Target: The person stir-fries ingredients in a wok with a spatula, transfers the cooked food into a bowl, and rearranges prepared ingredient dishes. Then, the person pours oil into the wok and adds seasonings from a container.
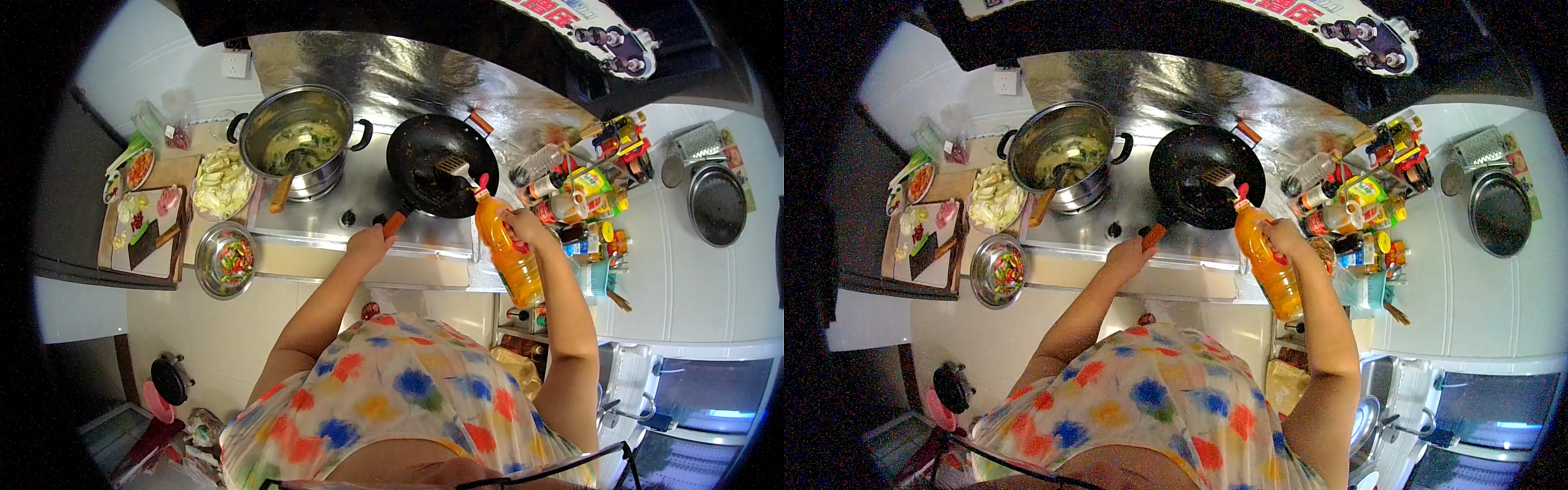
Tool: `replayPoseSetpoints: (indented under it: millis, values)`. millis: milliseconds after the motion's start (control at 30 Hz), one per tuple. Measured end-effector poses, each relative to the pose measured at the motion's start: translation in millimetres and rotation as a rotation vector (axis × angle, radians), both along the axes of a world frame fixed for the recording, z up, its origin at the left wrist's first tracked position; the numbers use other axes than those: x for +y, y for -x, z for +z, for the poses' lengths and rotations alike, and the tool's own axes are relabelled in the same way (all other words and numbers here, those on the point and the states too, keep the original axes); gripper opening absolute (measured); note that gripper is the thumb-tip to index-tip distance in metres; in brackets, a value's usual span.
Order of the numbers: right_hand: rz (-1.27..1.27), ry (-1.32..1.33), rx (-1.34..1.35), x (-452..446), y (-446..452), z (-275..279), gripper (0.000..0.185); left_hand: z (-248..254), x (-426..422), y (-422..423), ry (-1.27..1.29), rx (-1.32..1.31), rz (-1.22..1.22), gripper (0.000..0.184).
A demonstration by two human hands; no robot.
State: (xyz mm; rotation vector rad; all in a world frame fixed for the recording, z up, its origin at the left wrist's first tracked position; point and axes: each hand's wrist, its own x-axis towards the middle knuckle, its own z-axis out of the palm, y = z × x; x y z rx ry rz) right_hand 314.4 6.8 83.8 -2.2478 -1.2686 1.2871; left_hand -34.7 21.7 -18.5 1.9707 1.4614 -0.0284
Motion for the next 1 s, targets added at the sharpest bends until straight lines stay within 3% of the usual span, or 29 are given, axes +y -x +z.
replayPoseSetpoints:
  millis: [600,733,833,1000]
  values:
    - [-0.004,0.037,0.010,-7,6,8,0.046,-2,0,0,-0.012,0.003,0.007,0.053]
    - [-0.117,-0.114,0.204,-12,6,6,0.043,10,-2,-1,0.019,0.025,0.052,0.054]
    - [-0.273,-0.264,0.464,-20,13,28,0.041,20,-4,1,-0.062,-0.063,0.132,0.055]
    - [-0.398,-0.637,0.670,-43,13,58,0.035,44,3,-5,-0.244,-0.211,0.163,0.050]
